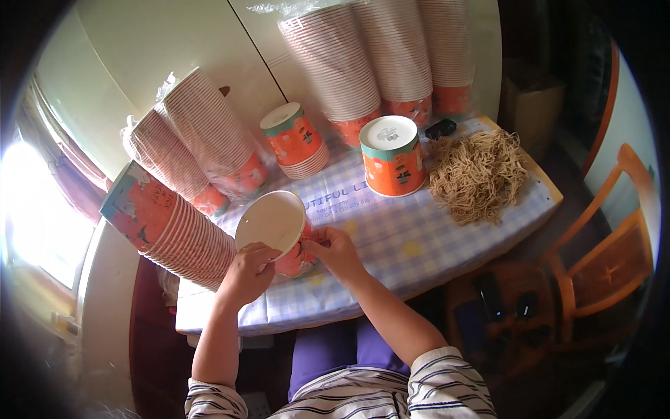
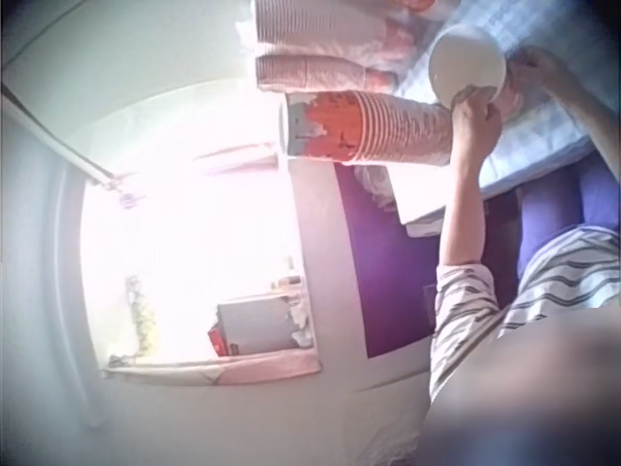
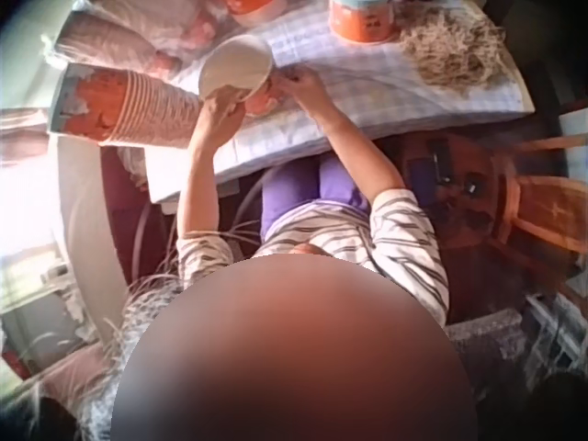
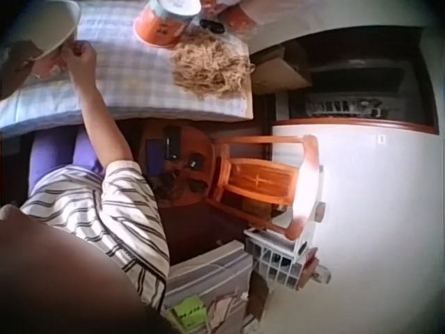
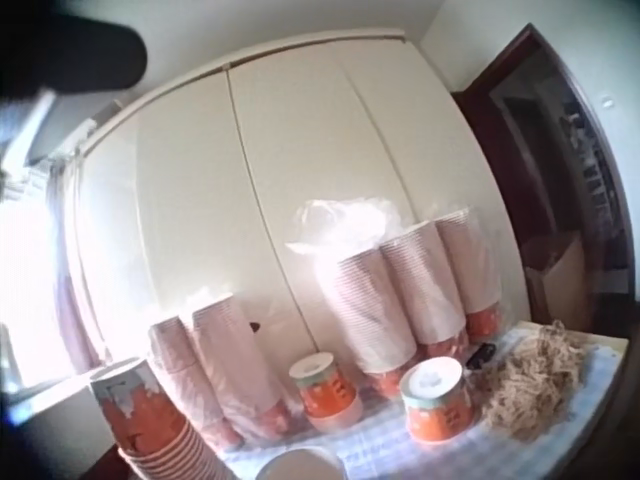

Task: Attach strings to the pre-punched holes of paper buckets for packaging.

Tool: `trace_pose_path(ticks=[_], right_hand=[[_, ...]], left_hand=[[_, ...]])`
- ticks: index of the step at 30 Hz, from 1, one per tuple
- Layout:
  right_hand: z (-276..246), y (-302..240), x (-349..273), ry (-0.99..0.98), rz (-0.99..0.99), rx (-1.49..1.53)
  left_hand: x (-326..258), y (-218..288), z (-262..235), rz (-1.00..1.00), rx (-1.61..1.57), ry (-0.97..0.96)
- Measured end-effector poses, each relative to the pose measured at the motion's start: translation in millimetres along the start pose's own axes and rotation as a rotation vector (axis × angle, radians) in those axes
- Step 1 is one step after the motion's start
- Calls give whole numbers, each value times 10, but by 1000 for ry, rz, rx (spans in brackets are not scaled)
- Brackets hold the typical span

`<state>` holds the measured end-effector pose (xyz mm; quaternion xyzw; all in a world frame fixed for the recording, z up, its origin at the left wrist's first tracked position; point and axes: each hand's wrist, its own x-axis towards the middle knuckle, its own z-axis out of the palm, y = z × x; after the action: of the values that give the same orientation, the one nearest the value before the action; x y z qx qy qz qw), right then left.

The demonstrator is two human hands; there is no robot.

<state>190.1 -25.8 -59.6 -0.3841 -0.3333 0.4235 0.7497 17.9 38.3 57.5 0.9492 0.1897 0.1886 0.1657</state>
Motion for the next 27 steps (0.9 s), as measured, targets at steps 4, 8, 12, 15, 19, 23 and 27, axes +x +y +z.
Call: trace_pose_path(ticks=[4, 8, 12, 15, 19, 23, 27], right_hand=[[66, 117, 7, -24, -37, -29], [98, 129, -12, 28, -42, -147], [146, 97, -66, 47, -46, 48], [108, 64, -88, 39, 23, 293], [97, 66, -125, 35, 64, 433], [228, -133, -166, -1, 161, 580], [133, 52, -142, -80, 192, 477]], left_hand=[[20, -3, -12, -29, -39, 7], [137, 239, 75, -115, -51, 159], [232, 233, 216, -105, -47, 196], [260, 208, 259, -155, -94, 127], [241, 205, 255, -156, -106, 118], [241, 160, 276, -147, -140, 134], [255, 165, 297, -212, -131, 119]])
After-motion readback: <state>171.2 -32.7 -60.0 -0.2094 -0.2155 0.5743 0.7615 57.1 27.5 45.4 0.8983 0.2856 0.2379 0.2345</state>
